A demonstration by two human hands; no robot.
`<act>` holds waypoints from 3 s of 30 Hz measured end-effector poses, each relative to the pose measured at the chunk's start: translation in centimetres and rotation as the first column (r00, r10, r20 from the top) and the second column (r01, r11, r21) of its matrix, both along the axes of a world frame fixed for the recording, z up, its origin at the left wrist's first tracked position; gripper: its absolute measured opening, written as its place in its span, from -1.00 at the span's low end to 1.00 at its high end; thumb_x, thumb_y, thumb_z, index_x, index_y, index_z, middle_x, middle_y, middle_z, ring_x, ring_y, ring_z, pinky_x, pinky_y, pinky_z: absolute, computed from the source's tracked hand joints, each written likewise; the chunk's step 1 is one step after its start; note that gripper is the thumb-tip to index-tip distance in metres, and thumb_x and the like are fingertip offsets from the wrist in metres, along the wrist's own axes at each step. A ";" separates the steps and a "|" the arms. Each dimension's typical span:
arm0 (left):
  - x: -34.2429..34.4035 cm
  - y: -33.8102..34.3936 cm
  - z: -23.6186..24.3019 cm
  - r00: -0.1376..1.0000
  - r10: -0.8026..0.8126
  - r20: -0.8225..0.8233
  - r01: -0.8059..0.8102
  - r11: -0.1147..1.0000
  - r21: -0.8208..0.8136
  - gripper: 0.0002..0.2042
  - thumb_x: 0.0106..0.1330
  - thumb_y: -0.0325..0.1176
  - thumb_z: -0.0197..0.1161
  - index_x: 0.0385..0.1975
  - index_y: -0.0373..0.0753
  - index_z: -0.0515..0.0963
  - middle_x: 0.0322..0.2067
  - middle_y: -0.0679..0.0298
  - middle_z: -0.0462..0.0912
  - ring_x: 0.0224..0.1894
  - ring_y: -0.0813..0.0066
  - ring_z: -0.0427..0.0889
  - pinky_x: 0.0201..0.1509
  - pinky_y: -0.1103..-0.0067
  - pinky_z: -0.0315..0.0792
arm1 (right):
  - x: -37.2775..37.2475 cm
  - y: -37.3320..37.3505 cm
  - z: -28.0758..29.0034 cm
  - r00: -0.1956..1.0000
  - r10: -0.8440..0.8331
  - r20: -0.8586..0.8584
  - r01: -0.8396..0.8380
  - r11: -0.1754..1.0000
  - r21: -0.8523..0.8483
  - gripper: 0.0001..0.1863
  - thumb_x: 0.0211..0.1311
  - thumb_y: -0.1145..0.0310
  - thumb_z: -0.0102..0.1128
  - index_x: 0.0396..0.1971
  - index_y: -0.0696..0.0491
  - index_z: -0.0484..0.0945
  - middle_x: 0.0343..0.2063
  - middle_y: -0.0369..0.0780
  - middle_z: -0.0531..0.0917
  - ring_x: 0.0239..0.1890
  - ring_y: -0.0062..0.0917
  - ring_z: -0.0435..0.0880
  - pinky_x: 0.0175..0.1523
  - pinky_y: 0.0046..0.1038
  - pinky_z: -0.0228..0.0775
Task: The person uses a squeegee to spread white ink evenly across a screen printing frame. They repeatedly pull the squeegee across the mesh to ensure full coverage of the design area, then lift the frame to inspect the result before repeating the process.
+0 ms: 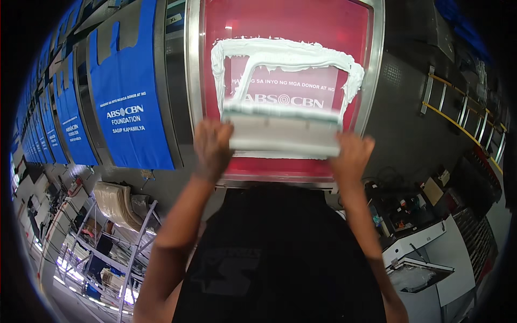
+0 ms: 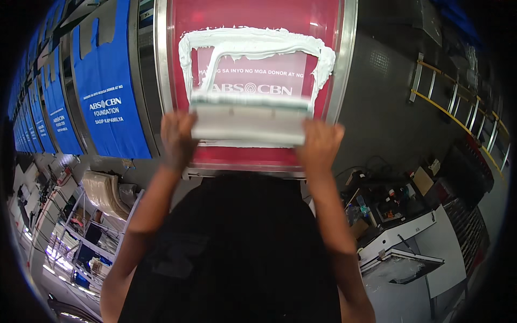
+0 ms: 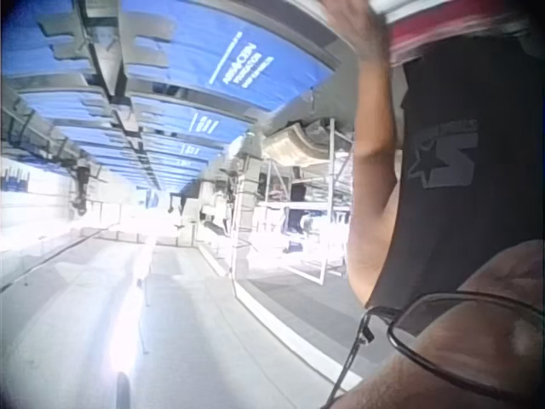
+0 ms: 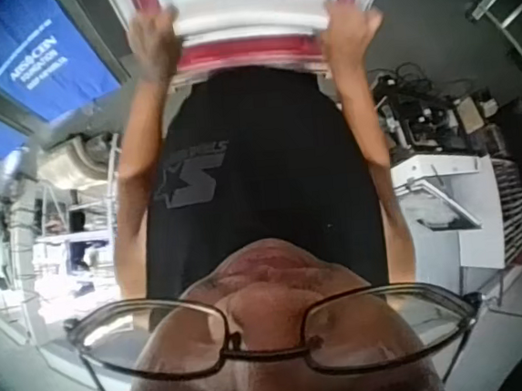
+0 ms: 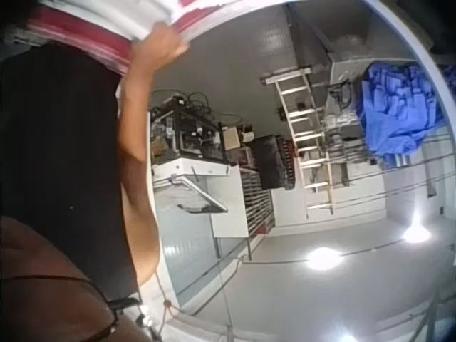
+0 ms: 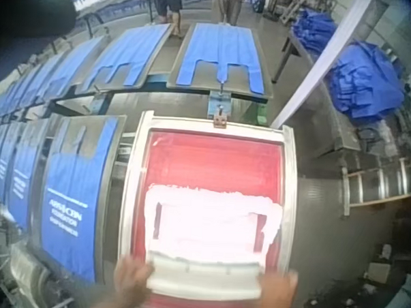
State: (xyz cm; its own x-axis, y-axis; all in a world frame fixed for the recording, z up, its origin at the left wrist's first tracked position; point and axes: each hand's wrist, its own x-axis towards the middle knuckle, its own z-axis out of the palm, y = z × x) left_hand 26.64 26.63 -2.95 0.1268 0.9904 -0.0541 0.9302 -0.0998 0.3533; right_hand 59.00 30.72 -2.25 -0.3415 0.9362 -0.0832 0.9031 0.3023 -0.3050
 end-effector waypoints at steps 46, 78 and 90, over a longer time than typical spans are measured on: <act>6.9 -9.0 3.2 0.882 0.275 0.384 0.239 0.440 -0.865 -0.60 0.49 -0.04 0.03 -0.24 -0.29 0.61 -0.44 0.16 0.65 -0.39 0.38 0.61 -0.18 0.41 0.49 | -5.8 26.7 1.3 0.922 0.386 -0.029 -0.376 0.874 -0.309 -0.54 0.09 0.12 0.39 -0.13 0.17 0.64 -0.28 0.02 0.71 -0.17 -0.10 0.70 -0.05 -0.21 0.48; 11.8 -12.4 4.3 0.546 0.601 0.584 0.004 0.695 -0.719 -0.58 0.44 -0.12 0.22 -0.61 -0.29 0.53 -0.76 0.47 0.26 -0.65 0.74 0.19 -0.58 0.56 0.10 | -3.8 -0.9 9.1 0.930 0.361 -0.065 -0.363 0.931 -0.033 -0.66 -0.30 0.54 0.27 -0.35 0.04 0.56 -0.40 -0.21 0.62 -0.26 -0.31 0.62 -0.10 -0.27 0.36; 13.2 -11.7 2.5 0.635 0.610 0.475 -0.141 0.696 -0.704 -0.59 0.44 -0.07 0.20 -0.49 -0.32 0.56 -0.74 0.29 0.40 -0.67 0.55 0.36 -0.56 0.48 0.24 | 0.3 9.2 9.0 0.959 -0.239 -0.151 0.191 0.941 -0.278 -0.64 0.21 0.19 0.34 -0.19 0.19 0.63 -0.47 -0.02 0.68 -0.39 -0.17 0.66 -0.19 -0.21 0.48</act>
State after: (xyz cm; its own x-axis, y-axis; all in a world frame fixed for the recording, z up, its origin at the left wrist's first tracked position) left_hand 39.80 14.89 -0.48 -0.0181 0.7457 -0.6660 0.3361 0.6319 0.6984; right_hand 59.29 39.91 6.72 -0.1665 0.9431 -0.2877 0.8601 -0.0038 -0.5101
